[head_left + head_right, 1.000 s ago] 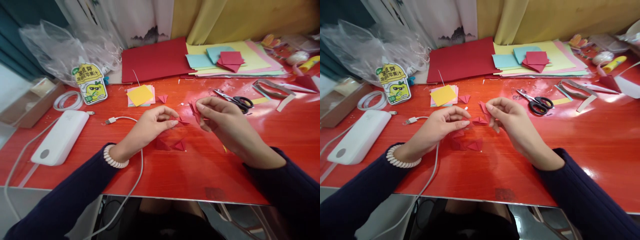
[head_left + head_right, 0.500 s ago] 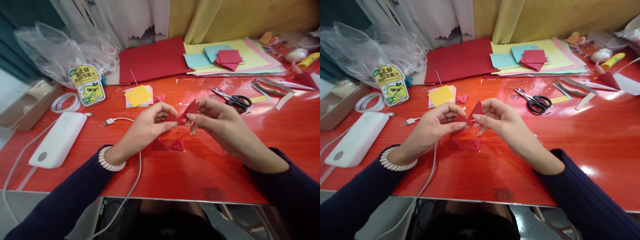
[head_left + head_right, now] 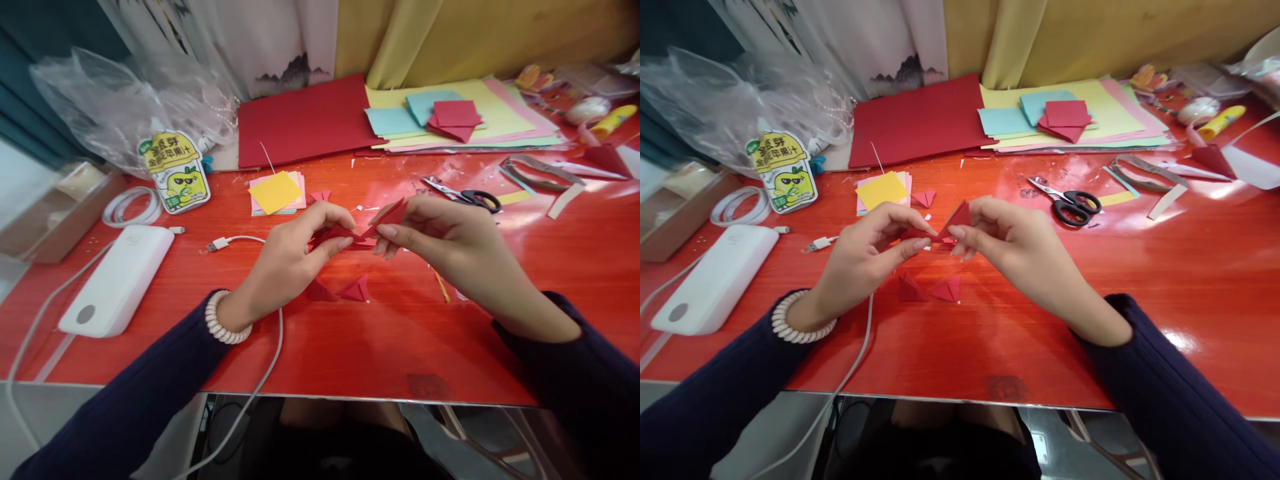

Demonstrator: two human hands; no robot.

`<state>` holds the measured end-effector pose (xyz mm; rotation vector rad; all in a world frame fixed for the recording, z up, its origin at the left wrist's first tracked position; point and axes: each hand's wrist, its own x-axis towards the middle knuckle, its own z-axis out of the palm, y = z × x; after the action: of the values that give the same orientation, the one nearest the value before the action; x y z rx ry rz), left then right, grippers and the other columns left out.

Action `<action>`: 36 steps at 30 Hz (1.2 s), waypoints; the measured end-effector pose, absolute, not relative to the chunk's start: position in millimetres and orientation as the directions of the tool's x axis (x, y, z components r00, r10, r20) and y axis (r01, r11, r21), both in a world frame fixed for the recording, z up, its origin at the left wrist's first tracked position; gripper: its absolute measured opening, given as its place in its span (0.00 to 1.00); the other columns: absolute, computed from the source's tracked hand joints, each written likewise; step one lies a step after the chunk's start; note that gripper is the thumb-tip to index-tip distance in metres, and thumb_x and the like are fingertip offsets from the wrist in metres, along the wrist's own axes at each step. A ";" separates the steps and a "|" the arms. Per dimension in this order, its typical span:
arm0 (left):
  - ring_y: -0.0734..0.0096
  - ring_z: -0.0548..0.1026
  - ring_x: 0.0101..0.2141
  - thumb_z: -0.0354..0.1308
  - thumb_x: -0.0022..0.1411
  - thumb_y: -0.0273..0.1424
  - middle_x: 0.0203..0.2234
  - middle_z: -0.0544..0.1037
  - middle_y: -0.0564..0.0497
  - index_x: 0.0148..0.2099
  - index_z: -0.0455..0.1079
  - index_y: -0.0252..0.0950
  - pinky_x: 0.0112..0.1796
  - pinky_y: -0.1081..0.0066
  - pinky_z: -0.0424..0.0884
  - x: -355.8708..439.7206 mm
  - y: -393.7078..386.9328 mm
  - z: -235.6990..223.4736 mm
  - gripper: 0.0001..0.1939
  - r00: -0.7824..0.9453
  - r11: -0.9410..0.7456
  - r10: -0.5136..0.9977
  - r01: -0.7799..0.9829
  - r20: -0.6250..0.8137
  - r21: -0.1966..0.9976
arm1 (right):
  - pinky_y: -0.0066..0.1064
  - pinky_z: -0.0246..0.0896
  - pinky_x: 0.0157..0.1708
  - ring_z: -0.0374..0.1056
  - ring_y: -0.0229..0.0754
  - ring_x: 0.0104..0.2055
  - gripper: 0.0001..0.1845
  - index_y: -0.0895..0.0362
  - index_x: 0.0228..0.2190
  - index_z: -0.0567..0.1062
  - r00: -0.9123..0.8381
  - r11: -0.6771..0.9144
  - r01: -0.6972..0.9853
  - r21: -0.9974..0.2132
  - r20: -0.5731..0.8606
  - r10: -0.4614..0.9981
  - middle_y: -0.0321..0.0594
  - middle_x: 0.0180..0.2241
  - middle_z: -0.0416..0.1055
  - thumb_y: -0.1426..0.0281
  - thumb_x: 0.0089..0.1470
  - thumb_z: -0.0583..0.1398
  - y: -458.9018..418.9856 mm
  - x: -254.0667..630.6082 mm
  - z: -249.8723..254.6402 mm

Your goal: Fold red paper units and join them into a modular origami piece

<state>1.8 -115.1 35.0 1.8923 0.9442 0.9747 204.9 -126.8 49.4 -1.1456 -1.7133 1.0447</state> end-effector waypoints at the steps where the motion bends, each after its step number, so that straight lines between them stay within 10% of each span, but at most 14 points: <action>1: 0.71 0.74 0.41 0.57 0.63 0.29 0.39 0.76 0.52 0.42 0.68 0.41 0.45 0.70 0.70 1.8 -115.2 34.6 0.05 0.429 -0.423 0.856 0.259 0.289 0.868 | 0.31 0.66 0.32 0.70 0.39 0.29 0.06 0.56 0.30 0.76 -0.257 0.254 0.287 -0.924 0.181 0.949 0.36 0.26 0.73 0.67 0.56 0.62 -127.0 205.1 49.3; 36: 0.69 0.75 0.42 0.53 0.66 0.27 0.39 0.79 0.52 0.42 0.70 0.42 0.46 0.65 0.71 -0.6 -119.0 35.9 0.06 0.425 -0.630 0.770 0.380 0.477 0.678 | 0.37 0.69 0.40 0.76 0.47 0.41 0.12 0.50 0.44 0.78 -0.409 0.636 0.596 -0.491 0.496 0.766 0.39 0.41 0.79 0.72 0.60 0.58 -129.5 214.7 42.0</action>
<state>-0.6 -119.0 35.9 2.2096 0.9720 1.0977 214.7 -129.5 42.0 -1.0579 -2.1446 0.3075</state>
